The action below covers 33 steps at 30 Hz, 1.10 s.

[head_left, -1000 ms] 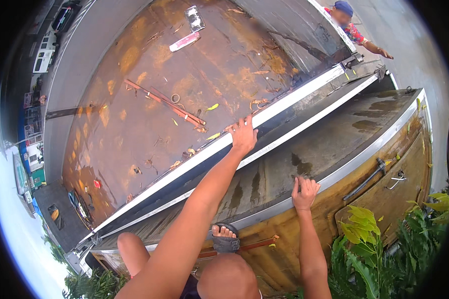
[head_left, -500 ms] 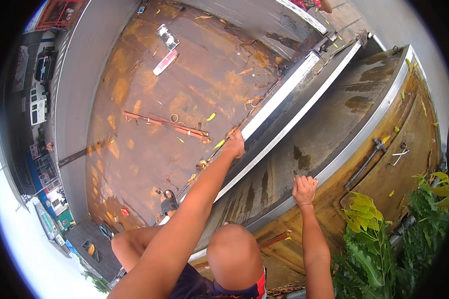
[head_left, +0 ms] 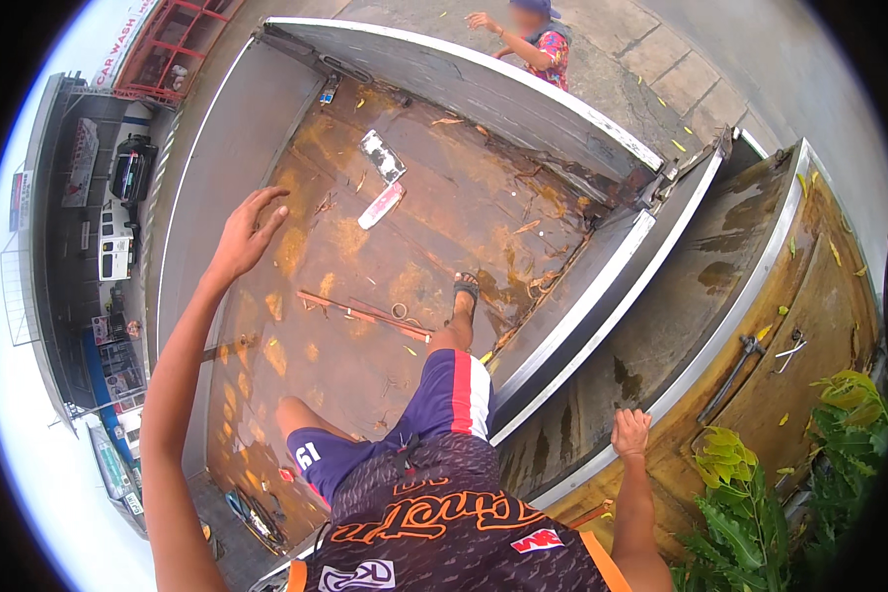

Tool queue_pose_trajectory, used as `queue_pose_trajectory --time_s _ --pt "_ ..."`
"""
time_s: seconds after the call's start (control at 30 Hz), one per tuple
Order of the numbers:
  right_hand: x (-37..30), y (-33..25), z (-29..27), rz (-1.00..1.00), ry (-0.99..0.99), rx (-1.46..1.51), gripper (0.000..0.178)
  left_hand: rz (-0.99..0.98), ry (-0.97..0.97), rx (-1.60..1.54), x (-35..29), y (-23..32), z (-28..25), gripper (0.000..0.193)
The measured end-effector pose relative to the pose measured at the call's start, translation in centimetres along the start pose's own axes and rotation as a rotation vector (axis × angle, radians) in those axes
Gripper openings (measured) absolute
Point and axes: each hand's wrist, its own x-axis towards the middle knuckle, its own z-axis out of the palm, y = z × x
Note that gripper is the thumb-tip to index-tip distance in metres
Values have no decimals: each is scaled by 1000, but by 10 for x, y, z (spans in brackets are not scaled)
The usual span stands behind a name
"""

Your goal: The person works with a coworker to reattach a metal gate to the back of a truck. They lift and position the gate, align the hinges, insert pins, and secure the assembly using a ratchet wrench. The person also clears debris from the truck bed and moves around the vehicle during the process.

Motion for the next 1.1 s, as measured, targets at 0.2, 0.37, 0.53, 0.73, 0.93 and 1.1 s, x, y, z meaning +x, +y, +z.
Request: queue_pose_trajectory --time_s 0.2,0.37,0.53,0.73,0.93,1.1 --pt "14 -2 -12 43 -77 -95 16 -640 493 -363 -40 -326 207 39" --pt "136 -60 -17 726 -25 -543 17 -1064 281 -499 22 -425 438 44" --pt "479 -130 3 550 493 -534 23 -721 20 -862 306 -464 397 45" --pt "864 -180 45 244 567 -66 32 -538 550 -997 727 -479 244 96" --pt "1025 -198 51 511 398 55 30 -1090 511 -895 906 -441 174 94" --pt "1035 -195 52 470 324 -42 35 -1150 564 -767 903 -446 169 85"
